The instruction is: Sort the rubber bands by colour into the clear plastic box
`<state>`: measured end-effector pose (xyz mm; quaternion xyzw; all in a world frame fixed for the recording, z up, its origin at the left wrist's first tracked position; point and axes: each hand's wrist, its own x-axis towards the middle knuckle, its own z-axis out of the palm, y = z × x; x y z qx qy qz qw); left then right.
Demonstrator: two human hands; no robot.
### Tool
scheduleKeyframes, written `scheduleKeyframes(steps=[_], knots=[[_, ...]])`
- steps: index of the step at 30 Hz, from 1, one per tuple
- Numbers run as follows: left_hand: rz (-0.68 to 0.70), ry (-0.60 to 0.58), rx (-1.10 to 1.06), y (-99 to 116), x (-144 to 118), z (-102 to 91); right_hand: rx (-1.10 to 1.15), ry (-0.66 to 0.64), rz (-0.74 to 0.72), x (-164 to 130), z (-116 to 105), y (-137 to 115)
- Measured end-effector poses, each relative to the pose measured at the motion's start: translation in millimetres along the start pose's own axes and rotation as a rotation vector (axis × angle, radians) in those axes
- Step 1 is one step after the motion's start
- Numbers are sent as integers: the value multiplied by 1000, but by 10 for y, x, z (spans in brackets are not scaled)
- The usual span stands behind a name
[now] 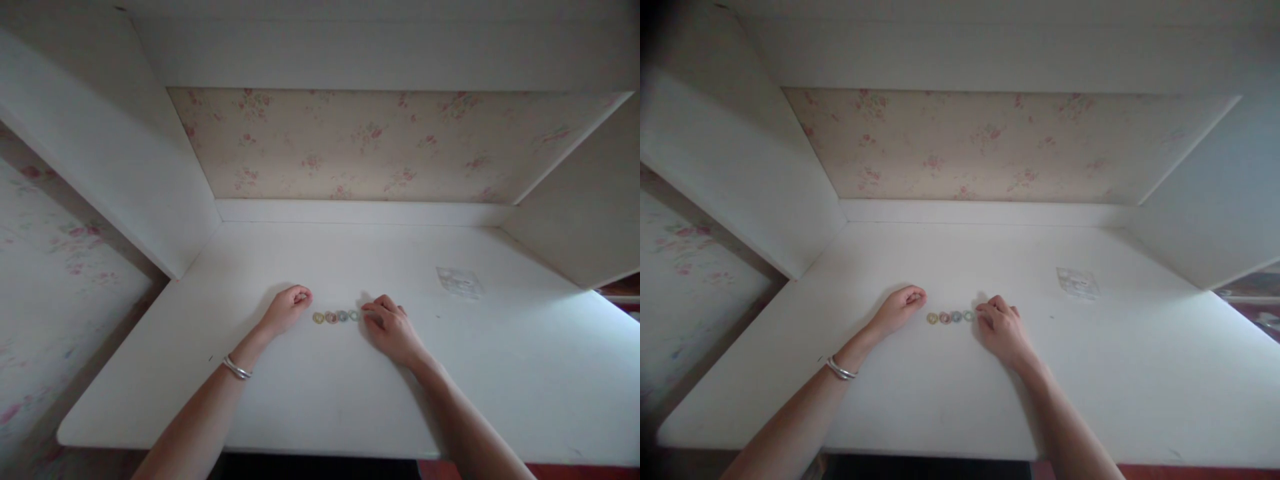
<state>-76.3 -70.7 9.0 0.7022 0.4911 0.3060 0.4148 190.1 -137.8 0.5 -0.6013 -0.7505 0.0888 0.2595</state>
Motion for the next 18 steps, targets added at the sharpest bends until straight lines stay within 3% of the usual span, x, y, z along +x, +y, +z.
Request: scheduleKeyframes(steps=[18], knots=[[-29,-3,24,50,-19,-14,-33,-33,-78,13,10,-34]])
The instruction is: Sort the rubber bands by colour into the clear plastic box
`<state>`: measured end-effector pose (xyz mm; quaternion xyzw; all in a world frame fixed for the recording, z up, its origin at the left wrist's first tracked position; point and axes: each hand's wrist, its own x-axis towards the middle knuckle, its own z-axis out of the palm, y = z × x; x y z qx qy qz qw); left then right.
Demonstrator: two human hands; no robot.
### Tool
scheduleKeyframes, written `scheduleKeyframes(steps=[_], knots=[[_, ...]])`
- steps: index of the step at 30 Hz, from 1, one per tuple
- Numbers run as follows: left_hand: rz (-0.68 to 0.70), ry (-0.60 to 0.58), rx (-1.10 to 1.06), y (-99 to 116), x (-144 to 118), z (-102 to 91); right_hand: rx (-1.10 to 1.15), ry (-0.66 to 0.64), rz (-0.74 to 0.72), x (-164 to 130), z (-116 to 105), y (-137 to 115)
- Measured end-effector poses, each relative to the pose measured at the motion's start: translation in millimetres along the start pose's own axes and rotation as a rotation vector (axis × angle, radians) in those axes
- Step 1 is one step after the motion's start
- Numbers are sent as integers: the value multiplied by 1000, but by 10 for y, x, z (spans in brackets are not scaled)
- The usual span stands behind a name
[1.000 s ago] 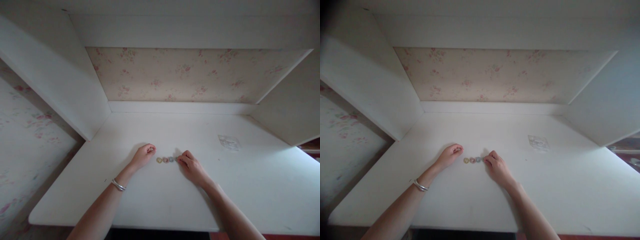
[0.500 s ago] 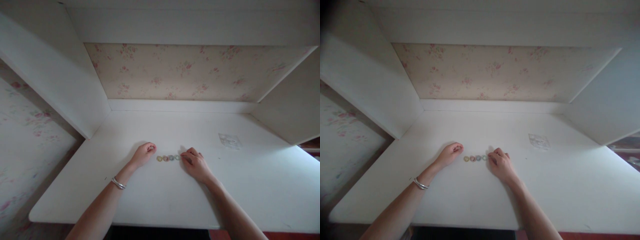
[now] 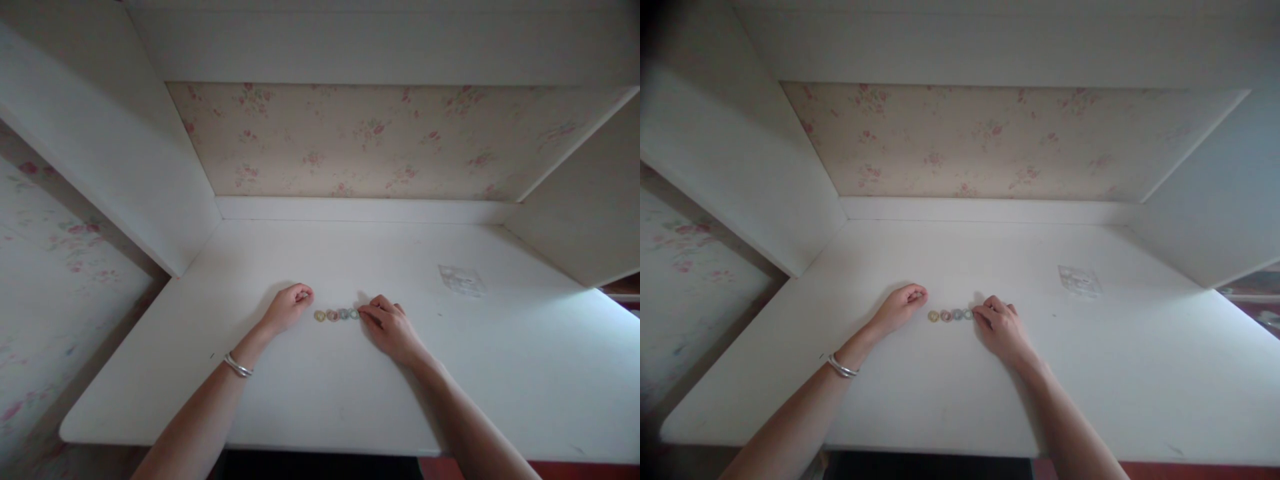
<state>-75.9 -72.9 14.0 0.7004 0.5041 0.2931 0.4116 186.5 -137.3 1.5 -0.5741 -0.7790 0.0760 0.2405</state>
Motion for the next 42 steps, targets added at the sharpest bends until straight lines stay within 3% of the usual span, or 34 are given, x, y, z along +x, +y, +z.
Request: scheduleKeyframes(steps=[7,42], knots=[[24,10,18,-17,3,6,74,85,43,9,5,6],[19,18,35,-4,-23,-9,51,27,58,51,-57,21]])
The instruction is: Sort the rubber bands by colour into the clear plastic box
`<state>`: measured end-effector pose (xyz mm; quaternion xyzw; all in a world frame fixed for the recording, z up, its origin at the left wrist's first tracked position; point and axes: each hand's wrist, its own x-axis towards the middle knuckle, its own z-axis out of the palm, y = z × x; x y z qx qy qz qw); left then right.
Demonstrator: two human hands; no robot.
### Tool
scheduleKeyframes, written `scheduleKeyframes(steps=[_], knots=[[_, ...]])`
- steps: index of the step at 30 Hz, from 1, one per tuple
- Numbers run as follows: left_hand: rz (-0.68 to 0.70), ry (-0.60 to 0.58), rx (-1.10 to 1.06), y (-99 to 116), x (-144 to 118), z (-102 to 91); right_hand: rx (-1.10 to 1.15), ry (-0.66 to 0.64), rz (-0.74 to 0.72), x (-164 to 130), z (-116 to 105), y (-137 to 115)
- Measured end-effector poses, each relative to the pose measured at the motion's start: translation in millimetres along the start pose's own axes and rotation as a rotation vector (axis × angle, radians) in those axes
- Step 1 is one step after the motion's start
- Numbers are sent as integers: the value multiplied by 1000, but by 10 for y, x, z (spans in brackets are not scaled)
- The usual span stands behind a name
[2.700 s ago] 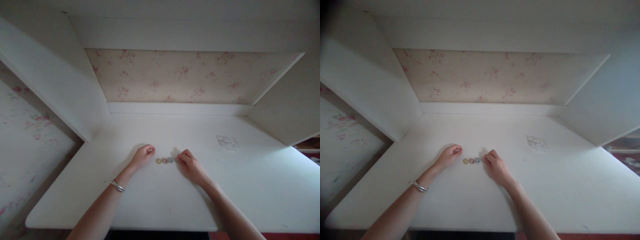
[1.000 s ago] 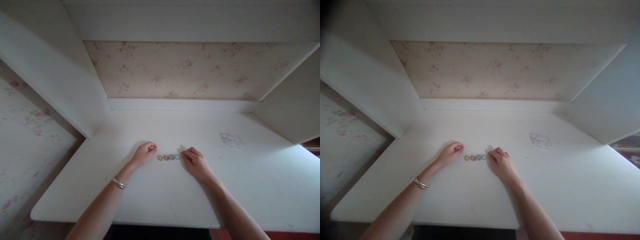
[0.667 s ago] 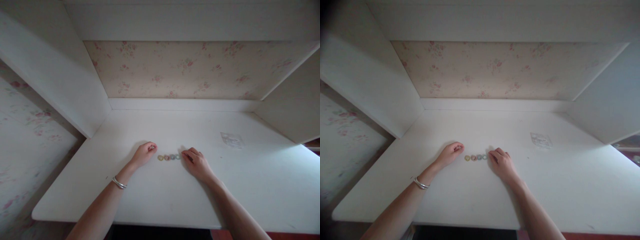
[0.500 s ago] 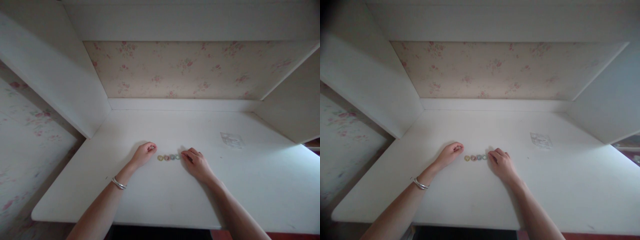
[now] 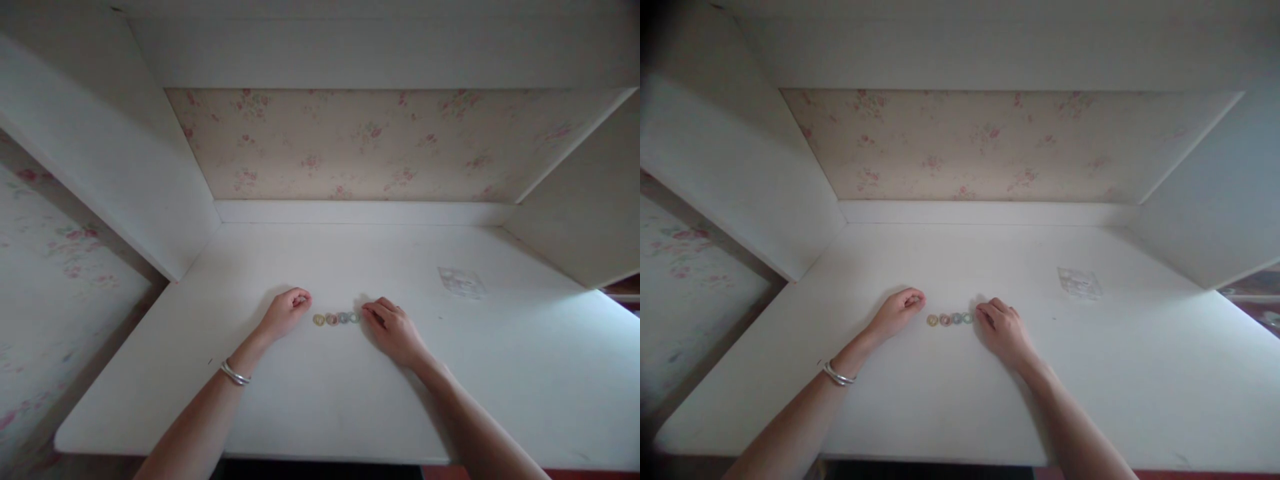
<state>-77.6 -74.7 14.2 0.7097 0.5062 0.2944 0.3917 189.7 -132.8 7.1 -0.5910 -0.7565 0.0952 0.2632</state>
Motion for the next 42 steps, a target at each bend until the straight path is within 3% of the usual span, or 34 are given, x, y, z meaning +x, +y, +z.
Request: scheduleKeyframes(steps=[3,7,11,14,20,25,30,35,39,42], knots=[[-2,6,-7,-8,0,3,-62,4,60,76,-153,178],[-8,7,-37,-18,10,13,-415,78,190,182,-505,634],[-13,2,-49,-7,10,15,-675,141,415,196,-860,1132],[-9,-6,-46,0,3,11,-677,147,597,156,-1024,1418],[-4,-7,-44,-13,3,10,-504,12,742,104,-1065,1672],[-5,-16,-43,-4,0,7,-477,48,803,133,-963,1677],[12,46,-52,-20,14,13,-433,153,732,212,-816,1338],[81,146,-130,28,-11,27,-157,311,482,325,-422,447],[159,191,-97,138,-93,63,36,311,312,395,-40,-292],[214,212,-55,193,-133,97,118,270,216,397,140,-650]])
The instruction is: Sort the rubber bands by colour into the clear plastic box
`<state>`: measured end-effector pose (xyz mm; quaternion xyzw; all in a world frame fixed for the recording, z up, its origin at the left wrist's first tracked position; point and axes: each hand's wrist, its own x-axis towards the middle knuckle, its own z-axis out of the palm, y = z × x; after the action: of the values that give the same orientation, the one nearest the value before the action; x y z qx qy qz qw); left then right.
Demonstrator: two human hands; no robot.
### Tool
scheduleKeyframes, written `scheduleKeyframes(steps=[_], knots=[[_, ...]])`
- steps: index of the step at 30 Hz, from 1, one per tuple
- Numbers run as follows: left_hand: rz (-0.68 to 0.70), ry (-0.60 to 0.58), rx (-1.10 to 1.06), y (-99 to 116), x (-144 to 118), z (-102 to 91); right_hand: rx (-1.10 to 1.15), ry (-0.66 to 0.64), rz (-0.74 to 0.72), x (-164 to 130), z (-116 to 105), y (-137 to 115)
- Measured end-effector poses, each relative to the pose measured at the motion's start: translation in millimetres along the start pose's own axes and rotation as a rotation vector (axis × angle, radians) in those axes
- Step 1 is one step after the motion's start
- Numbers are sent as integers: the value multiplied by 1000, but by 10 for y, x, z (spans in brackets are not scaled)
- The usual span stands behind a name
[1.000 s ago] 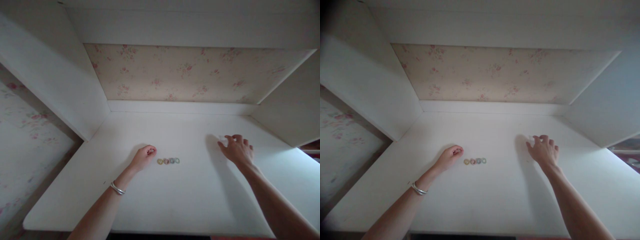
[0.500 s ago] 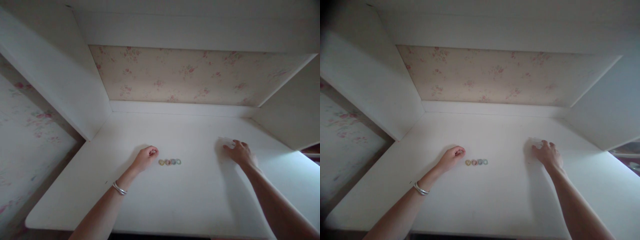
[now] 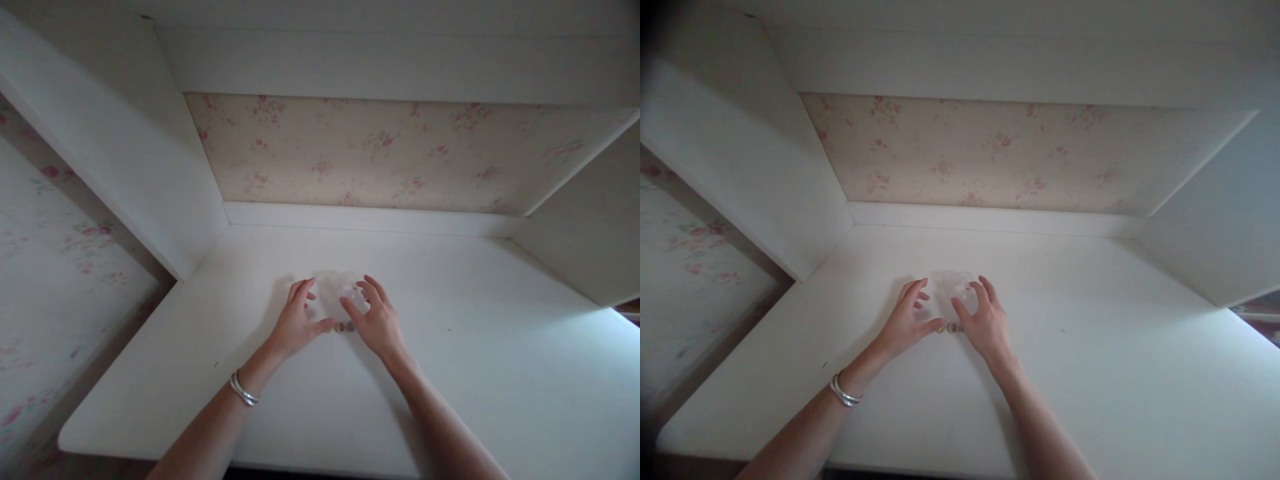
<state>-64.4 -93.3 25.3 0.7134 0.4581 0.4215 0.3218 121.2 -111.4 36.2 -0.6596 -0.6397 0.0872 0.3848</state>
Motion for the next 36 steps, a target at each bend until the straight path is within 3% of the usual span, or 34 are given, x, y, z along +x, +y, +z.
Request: scheduleKeyframes(steps=[4,16,21,25,30,36], knots=[[6,0,20,-8,0,41,41,-47,-66,-127,86,-179],[-103,40,-105,57,-69,180,253,162,-297,-285,73,-186],[-106,47,-156,80,-87,221,274,153,-247,-297,46,-181],[-85,10,-152,144,-78,177,299,74,-145,-287,41,-153],[-65,-4,-49,227,-68,104,320,-45,-57,-284,-3,-132],[-65,-11,34,278,-61,66,334,-71,-29,-286,-32,-122]])
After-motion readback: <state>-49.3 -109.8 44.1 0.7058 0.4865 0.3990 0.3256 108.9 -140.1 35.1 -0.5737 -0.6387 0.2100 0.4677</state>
